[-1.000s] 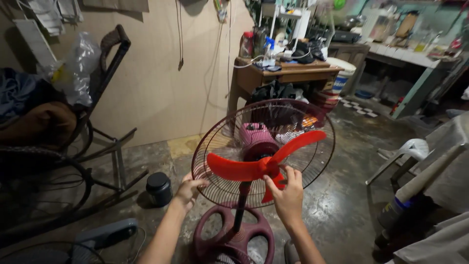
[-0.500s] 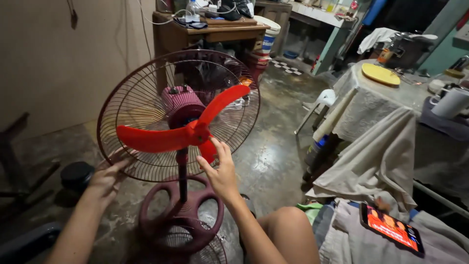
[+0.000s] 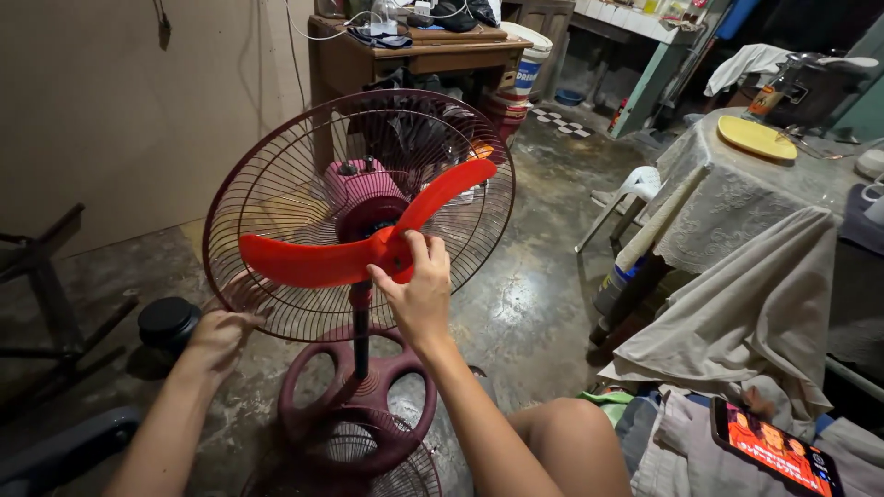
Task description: The person reassembles a standing electric fan by hand. They attach the front grille, install the red fan blades onto the motor hub, and secure the rear grille. The fan remains on the floor throughout the process.
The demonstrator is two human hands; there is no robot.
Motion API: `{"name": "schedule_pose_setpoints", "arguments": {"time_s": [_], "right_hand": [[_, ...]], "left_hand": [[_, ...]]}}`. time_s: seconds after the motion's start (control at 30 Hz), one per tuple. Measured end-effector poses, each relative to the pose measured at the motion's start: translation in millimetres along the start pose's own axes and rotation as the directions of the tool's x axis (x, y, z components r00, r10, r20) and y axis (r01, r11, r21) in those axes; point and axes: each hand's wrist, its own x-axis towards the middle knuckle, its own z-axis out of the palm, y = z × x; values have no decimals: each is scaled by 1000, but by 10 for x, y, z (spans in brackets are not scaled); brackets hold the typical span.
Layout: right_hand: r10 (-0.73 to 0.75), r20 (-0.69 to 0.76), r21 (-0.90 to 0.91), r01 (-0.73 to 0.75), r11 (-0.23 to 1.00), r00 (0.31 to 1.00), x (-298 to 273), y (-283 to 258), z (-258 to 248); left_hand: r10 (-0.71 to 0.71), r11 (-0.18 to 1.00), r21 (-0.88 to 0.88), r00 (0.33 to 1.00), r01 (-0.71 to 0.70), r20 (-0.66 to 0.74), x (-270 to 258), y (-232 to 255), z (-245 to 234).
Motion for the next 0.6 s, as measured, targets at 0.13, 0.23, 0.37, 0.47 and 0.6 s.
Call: {"name": "schedule_pose_setpoints", "arguments": {"time_s": [0.13, 0.23, 0.37, 0.47, 0.6], "right_hand": [[49, 6, 6, -49, 999, 999, 22, -9, 23], [33, -2, 35, -32, 999, 999, -34, 17, 71], [-123, -69, 12, 124, 992, 990, -61, 287, 126], [206, -275, 213, -150, 966, 939, -616, 739, 246], [408, -90, -378, -410, 830, 909, -1910, 1601, 786]], "left_hand": [[30, 999, -28, 991, -26, 129, 305, -250, -211], [121, 992, -58, 970, -111, 211, 299, -243, -291], [406, 907, -57, 829, -418, 384, 208, 44, 3], [476, 857, 61, 832, -511, 284, -55, 229, 180], [503, 813, 284, 859, -508, 97, -304, 480, 370]]}}
